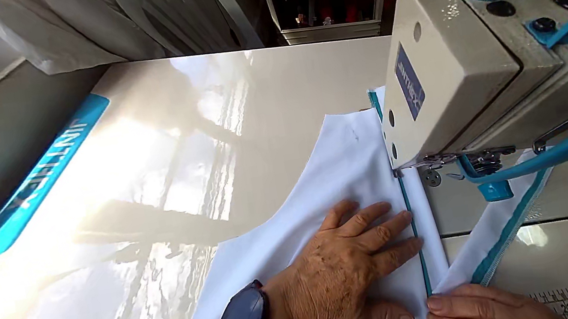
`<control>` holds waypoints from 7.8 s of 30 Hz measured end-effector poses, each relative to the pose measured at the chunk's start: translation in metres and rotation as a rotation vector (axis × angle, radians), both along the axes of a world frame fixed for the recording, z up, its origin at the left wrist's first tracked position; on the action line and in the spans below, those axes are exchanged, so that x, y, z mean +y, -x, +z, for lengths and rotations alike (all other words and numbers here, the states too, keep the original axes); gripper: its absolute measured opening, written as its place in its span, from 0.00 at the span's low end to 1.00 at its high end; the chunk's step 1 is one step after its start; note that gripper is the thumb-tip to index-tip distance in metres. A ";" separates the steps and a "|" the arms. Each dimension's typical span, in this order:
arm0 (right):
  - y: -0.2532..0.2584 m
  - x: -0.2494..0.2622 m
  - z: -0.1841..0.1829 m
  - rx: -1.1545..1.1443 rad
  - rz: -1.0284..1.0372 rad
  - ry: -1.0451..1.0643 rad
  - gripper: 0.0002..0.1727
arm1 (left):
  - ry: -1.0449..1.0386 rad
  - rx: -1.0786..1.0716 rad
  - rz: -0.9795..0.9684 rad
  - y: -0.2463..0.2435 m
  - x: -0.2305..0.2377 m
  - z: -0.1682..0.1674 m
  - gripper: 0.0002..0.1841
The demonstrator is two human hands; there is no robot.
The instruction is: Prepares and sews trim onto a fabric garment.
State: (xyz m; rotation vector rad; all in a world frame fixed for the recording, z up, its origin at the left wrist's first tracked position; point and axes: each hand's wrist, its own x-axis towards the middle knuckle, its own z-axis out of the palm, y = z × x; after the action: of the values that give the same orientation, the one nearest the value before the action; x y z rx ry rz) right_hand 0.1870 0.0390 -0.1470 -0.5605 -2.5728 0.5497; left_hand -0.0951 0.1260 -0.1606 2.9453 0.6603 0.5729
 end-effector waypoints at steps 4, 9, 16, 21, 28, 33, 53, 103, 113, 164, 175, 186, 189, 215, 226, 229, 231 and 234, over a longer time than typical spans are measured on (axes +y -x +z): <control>-0.003 0.013 -0.001 -0.003 0.003 -0.018 0.25 | -0.016 -0.008 0.004 -0.001 0.013 0.001 0.36; -0.005 0.014 -0.001 0.004 0.015 0.003 0.25 | -0.066 -0.035 0.054 0.000 0.013 -0.002 0.35; -0.004 0.047 -0.016 0.082 -0.019 -0.173 0.24 | -0.047 -0.046 0.017 -0.001 0.048 0.001 0.34; 0.001 0.071 -0.013 0.060 -0.049 -0.229 0.26 | -0.026 -0.006 -0.044 0.003 0.083 0.011 0.32; 0.002 0.072 -0.013 0.029 -0.115 -0.257 0.26 | -0.167 0.033 0.149 -0.014 0.030 0.017 0.23; 0.002 0.060 -0.015 -0.029 -0.293 -0.293 0.25 | -0.057 0.002 0.201 -0.016 -0.044 -0.004 0.36; -0.004 0.040 0.048 0.433 -0.249 1.512 0.34 | 0.077 -0.084 0.059 -0.004 -0.019 0.001 0.33; 0.040 0.052 0.010 -0.103 -0.810 0.061 0.08 | 0.017 -0.067 -0.025 -0.002 -0.007 0.006 0.33; 0.034 0.054 0.011 -0.073 -0.748 0.088 0.10 | 0.047 -0.079 -0.023 -0.002 -0.007 0.006 0.34; 0.010 0.054 -0.017 0.002 -0.398 -0.398 0.17 | -0.111 -0.154 0.013 -0.009 -0.007 0.001 0.29; 0.007 0.044 -0.024 -0.027 -0.485 -0.428 0.20 | -0.166 -0.153 0.058 -0.011 -0.012 -0.005 0.32; 0.006 0.049 -0.023 0.007 -0.440 -0.428 0.19 | -0.056 -0.099 0.078 -0.016 -0.018 0.002 0.37; 0.005 0.051 -0.022 0.025 -0.412 -0.412 0.19 | -0.014 -0.070 0.176 -0.028 -0.035 0.007 0.41; 0.008 0.083 -0.021 -0.006 -0.420 -0.423 0.22 | 0.021 -0.110 0.119 -0.012 0.005 -0.002 0.40; 0.012 0.104 -0.029 0.014 -0.465 -0.435 0.22 | -0.038 -0.010 0.090 -0.008 0.032 0.008 0.34; 0.012 0.108 -0.032 0.046 -0.441 -0.443 0.22 | -0.057 -0.004 0.218 -0.028 0.002 0.014 0.36; 0.008 0.111 -0.033 0.066 -0.407 -0.427 0.22 | -0.023 -0.045 0.353 -0.041 -0.013 0.009 0.42; -0.001 0.119 -0.032 0.092 -0.366 -0.394 0.21 | -0.047 -0.093 0.447 -0.049 -0.017 -0.003 0.44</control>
State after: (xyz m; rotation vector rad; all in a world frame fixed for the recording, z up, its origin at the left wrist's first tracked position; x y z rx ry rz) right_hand 0.1885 0.1581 -0.1785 -0.8129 -2.3224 -0.0541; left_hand -0.0461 0.1087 -0.1633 2.7929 1.3227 0.7576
